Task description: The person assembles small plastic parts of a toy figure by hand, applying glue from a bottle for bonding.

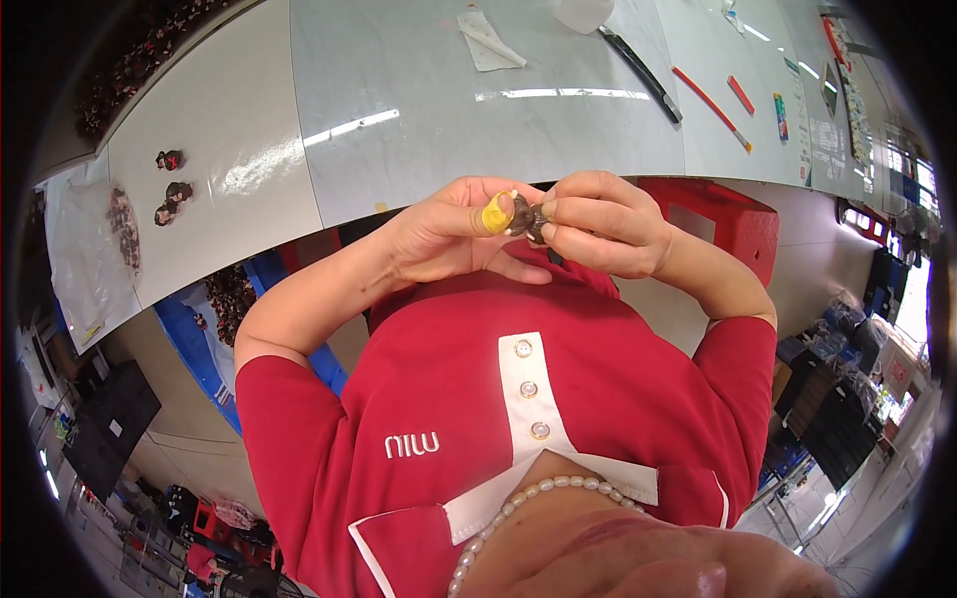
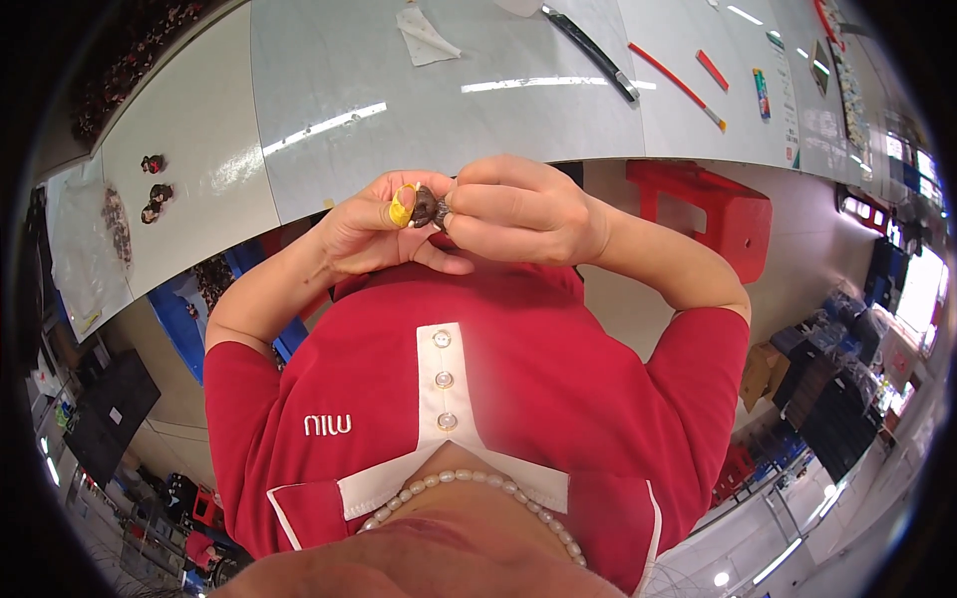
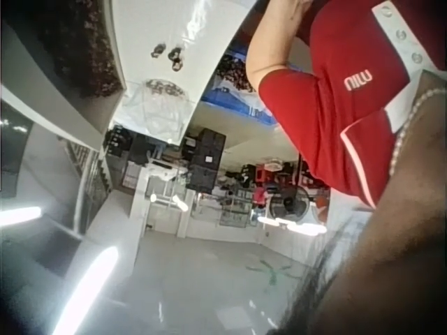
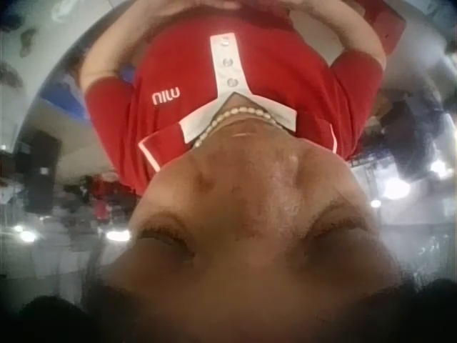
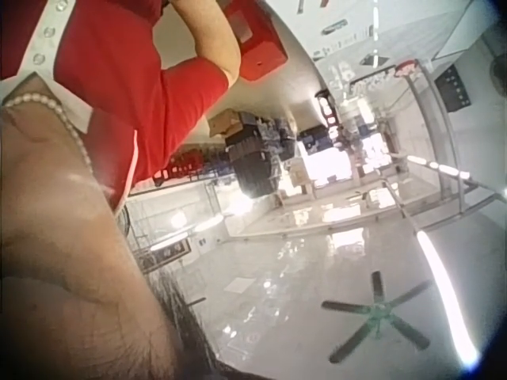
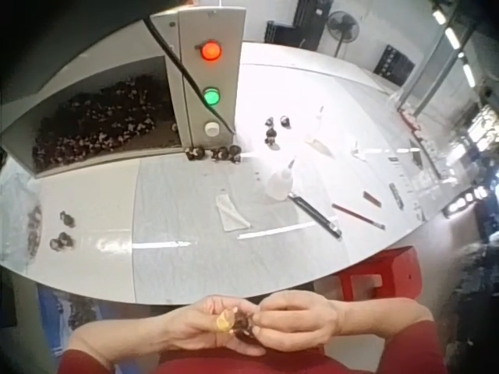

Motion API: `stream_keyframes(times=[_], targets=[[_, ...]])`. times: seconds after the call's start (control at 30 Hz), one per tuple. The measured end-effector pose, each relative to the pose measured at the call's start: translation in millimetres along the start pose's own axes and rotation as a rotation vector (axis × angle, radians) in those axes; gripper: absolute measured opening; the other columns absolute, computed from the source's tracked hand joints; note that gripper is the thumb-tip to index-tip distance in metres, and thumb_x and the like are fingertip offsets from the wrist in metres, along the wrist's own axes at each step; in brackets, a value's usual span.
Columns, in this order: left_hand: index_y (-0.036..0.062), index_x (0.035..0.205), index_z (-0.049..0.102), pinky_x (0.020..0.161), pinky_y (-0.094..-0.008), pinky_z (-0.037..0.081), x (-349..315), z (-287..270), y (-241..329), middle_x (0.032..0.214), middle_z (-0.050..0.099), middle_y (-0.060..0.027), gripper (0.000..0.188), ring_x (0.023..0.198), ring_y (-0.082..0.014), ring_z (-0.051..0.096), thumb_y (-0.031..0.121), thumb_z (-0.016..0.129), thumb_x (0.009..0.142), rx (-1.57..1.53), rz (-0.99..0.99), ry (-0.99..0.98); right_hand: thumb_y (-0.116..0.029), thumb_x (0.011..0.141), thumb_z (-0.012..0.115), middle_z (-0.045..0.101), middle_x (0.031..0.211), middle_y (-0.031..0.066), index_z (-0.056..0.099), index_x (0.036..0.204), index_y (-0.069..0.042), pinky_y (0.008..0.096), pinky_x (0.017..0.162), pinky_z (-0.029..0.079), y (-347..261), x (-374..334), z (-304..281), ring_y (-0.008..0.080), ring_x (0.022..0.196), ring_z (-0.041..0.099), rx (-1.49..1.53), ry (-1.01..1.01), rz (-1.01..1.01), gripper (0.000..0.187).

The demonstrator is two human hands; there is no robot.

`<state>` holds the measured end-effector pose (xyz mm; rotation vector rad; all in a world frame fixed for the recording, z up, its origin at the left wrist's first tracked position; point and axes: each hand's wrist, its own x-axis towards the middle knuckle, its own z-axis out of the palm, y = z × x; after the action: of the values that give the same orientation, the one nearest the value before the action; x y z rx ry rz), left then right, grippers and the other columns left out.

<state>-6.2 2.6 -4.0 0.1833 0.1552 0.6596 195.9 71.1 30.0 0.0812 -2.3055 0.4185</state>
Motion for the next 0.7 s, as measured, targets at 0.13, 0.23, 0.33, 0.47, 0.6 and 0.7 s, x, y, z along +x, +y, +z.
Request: stream_keyframes(times=[0.13, 0.23, 0.33, 0.47, 0.6, 0.7], targets=[[-0.0054, 0.121, 0.047, 0.094, -0.0525, 0.047, -0.2, 2.2, 0.3, 0.112, 0.056, -0.0153, 0.054, 0.11, -0.0262, 0.055, 0.024, 0.068, 0.082, 0.01, -0.003, 0.061, 0.007, 0.066, 0.07, 0.057, 0.095, 0.0109, 0.057, 0.087, 0.0, 0.029, 0.063, 0.055, -0.5, -1.1, -0.3, 0.0248, 0.08, 0.06, 0.006, -0.005, 0.017, 0.026], [-0.0032, 0.123, 0.048, 0.093, -0.0498, 0.048, 0.2, 1.3, -0.2, 0.113, 0.056, -0.013, 0.049, 0.109, -0.0241, 0.055, 0.023, 0.065, 0.085, -0.001, -0.001, 0.03, 0.007, 0.066, 0.07, 0.057, 0.094, 0.0108, 0.057, 0.086, 0.0, 0.0296, 0.063, 0.054, -0.8, -1.7, 0.0, 0.0251, 0.08, 0.06, 0.013, -0.009, 0.026, 0.025], [-0.0008, 0.124, 0.049, 0.093, -0.0472, 0.048, 0.6, -0.5, -0.7, 0.115, 0.056, -0.0106, 0.045, 0.109, -0.0219, 0.056, 0.022, 0.062, 0.088, -0.012, -0.004, -0.003, 0.007, 0.066, 0.069, 0.057, 0.094, 0.0107, 0.057, 0.086, 0.0, 0.0301, 0.064, 0.054, -1.0, -2.1, 0.1, 0.0253, 0.08, 0.06, 0.012, -0.009, 0.029, 0.025], [-0.0062, 0.123, 0.045, 0.094, -0.0522, 0.047, 0.9, 1.8, -0.5, 0.113, 0.056, -0.0158, 0.056, 0.111, -0.0263, 0.055, 0.026, 0.067, 0.083, 0.009, -0.007, 0.057, 0.007, 0.066, 0.069, 0.057, 0.094, 0.0106, 0.057, 0.086, 0.0, 0.0301, 0.063, 0.054, -1.4, -2.0, 0.0, 0.0253, 0.08, 0.059, 0.007, -0.005, 0.033, 0.024], [-0.0061, 0.123, 0.045, 0.093, -0.053, 0.046, 1.0, 2.9, 0.2, 0.113, 0.056, -0.0158, 0.056, 0.111, -0.0262, 0.055, 0.027, 0.067, 0.083, 0.012, -0.006, 0.052, 0.007, 0.066, 0.069, 0.057, 0.094, 0.0105, 0.057, 0.086, 0.0, 0.0301, 0.063, 0.054, -1.9, -0.7, -0.9, 0.0254, 0.079, 0.059, 0.014, -0.002, 0.038, 0.025], [-0.0057, 0.122, 0.045, 0.094, -0.0536, 0.046, 1.5, 2.6, 0.1, 0.113, 0.056, -0.0155, 0.056, 0.111, -0.026, 0.055, 0.027, 0.067, 0.083, 0.008, -0.006, 0.044, 0.007, 0.066, 0.069, 0.057, 0.094, 0.0104, 0.057, 0.087, 0.0, 0.0299, 0.063, 0.053, -1.9, 0.1, -1.7, 0.0255, 0.079, 0.059, 0.017, 0.0, 0.036, 0.025]])
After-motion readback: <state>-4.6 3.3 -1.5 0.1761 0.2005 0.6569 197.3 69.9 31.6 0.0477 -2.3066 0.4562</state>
